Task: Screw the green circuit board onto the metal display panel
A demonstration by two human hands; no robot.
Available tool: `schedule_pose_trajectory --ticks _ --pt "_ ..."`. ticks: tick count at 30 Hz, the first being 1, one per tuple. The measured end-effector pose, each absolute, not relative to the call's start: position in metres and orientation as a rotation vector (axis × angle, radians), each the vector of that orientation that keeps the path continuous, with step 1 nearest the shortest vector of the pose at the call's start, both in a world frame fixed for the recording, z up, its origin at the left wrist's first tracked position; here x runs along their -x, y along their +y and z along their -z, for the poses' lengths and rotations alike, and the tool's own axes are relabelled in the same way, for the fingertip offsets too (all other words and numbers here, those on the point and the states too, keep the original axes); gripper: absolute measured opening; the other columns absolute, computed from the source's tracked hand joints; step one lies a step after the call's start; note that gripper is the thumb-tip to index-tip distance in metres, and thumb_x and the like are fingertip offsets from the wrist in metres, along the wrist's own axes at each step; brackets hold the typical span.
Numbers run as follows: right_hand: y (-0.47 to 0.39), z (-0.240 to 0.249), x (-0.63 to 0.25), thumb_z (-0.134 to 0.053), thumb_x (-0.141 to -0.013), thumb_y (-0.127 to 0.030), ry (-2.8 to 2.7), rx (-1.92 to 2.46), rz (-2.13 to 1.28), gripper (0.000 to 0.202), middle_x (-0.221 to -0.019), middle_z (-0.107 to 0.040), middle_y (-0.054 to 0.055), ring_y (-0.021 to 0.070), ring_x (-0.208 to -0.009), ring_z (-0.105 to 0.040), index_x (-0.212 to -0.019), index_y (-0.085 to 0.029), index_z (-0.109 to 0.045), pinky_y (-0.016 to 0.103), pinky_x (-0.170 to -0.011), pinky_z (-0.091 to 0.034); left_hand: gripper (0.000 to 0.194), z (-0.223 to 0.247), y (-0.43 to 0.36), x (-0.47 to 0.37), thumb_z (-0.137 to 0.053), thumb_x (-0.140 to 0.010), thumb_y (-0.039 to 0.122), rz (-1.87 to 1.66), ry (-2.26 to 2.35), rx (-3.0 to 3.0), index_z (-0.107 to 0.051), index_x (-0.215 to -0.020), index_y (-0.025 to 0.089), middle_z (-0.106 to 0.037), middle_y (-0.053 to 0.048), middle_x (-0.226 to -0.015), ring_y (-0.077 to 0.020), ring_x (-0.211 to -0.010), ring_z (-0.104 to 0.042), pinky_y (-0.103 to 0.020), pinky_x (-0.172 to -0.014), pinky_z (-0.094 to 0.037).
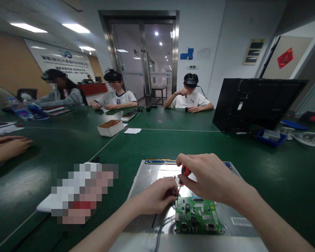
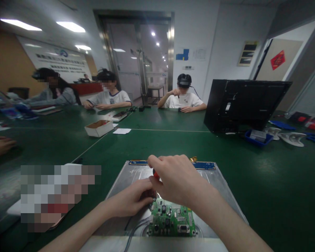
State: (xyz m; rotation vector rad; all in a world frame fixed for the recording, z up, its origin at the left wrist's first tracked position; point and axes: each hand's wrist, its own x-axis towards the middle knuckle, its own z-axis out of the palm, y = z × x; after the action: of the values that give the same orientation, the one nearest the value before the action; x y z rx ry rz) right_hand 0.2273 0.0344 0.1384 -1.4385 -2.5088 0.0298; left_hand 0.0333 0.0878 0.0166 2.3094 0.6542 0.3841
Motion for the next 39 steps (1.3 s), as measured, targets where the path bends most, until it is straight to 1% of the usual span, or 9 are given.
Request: schedule_pose_trajectory --ticks 4,12,15,18,22,26,30,34,39 --pt "0.034 -0.141 -0.232 -0.061 -0.082 -0.02 -2.492 1.461 -0.012 0.014 -0.084 -0.072 0.001 0.0184 -0.071 -0.065 -0.096 -0.021 -0.056 0.027 -0.055 -0.028 0.018 -0.022 0.085 -0.034 -0.053 -0.076 0.003 -0.388 0.676 -2.331 -0.055 -0.087 0.018 -0.057 -0.001 -0.083 -0.0163 -0.072 -0.051 -0.025 -0.062 -0.038" --pt "0.037 -0.143 -0.243 -0.061 -0.083 -0.022 -2.413 1.475 0.095 0.015 -0.083 -0.072 -0.001 0.0168 -0.067 -0.064 -0.097 -0.022 -0.056 0.027 -0.053 -0.028 0.02 -0.027 0.087 -0.031 -0.048 -0.079 0.003 -0.47 0.779 -2.323 -0.057 -0.089 0.018 -0.06 -0.001 -0.082 -0.0168 -0.073 -0.054 -0.026 -0.065 -0.043" --pt "0.037 -0.143 -0.242 -0.06 -0.084 -0.023 -2.403 1.478 0.112 0.013 -0.081 -0.071 -0.001 0.0169 -0.066 -0.063 -0.097 -0.022 -0.056 0.027 -0.052 -0.027 0.021 -0.023 0.092 -0.03 -0.05 -0.082 0.006 -0.582 0.866 -2.396 -0.058 -0.097 0.019 -0.063 -0.004 -0.095 -0.0208 -0.087 -0.058 -0.032 -0.078 -0.047" --pt "0.037 -0.142 -0.241 -0.06 -0.084 -0.023 -2.4 1.478 0.108 0.012 -0.08 -0.07 -0.001 0.0164 -0.065 -0.062 -0.095 -0.022 -0.056 0.026 -0.052 -0.026 0.03 -0.017 0.097 -0.029 -0.053 -0.086 0.008 -0.617 0.88 -2.478 -0.058 -0.113 0.02 -0.061 -0.009 -0.118 -0.0252 -0.109 -0.055 -0.04 -0.095 -0.044" --pt "0.038 -0.141 -0.241 -0.061 -0.082 -0.022 -2.399 1.49 0.082 0.012 -0.079 -0.07 -0.001 0.0151 -0.065 -0.062 -0.093 -0.021 -0.056 0.026 -0.052 -0.026 0.034 -0.009 0.1 -0.029 -0.052 -0.092 0.013 -0.524 0.915 -2.569 -0.056 -0.125 0.021 -0.056 -0.011 -0.131 -0.0281 -0.118 -0.051 -0.045 -0.101 -0.041" --pt "0.038 -0.14 -0.241 -0.061 -0.083 -0.022 -2.416 1.483 0.077 0.012 -0.078 -0.07 0.0 0.0155 -0.065 -0.061 -0.093 -0.021 -0.056 0.026 -0.052 -0.026 0.031 -0.006 0.1 -0.031 -0.056 -0.092 0.013 -0.484 0.92 -2.607 -0.058 -0.121 0.021 -0.059 -0.01 -0.126 -0.0281 -0.114 -0.053 -0.044 -0.098 -0.042" --pt "0.038 -0.139 -0.24 -0.061 -0.084 -0.023 -2.438 1.492 0.071 0.013 -0.08 -0.071 0.0 0.017 -0.066 -0.063 -0.095 -0.021 -0.056 0.026 -0.053 -0.025 0.016 -0.013 0.098 -0.033 -0.055 -0.089 0.009 -0.458 0.984 -2.593 -0.061 -0.101 0.017 -0.062 -0.009 -0.112 -0.0249 -0.101 -0.056 -0.038 -0.09 -0.046" --pt "0.038 -0.139 -0.239 -0.061 -0.084 -0.023 -2.456 1.495 0.071 0.013 -0.08 -0.071 0.0 0.0172 -0.067 -0.063 -0.096 -0.021 -0.056 0.026 -0.053 -0.025 0.014 -0.02 0.097 -0.033 -0.049 -0.088 0.008 -0.449 1.042 -2.591 -0.06 -0.088 0.018 -0.062 -0.007 -0.098 -0.0224 -0.092 -0.057 -0.034 -0.081 -0.046" --pt "0.038 -0.137 -0.24 -0.059 -0.085 -0.023 -2.471 1.464 0.075 0.011 -0.079 -0.07 0.0 0.017 -0.066 -0.063 -0.095 -0.022 -0.055 0.027 -0.053 -0.026 0.013 -0.019 0.099 -0.032 -0.048 -0.089 0.01 -0.431 1.112 -2.588 -0.058 -0.087 0.018 -0.063 -0.006 -0.091 -0.0223 -0.086 -0.058 -0.033 -0.077 -0.046"
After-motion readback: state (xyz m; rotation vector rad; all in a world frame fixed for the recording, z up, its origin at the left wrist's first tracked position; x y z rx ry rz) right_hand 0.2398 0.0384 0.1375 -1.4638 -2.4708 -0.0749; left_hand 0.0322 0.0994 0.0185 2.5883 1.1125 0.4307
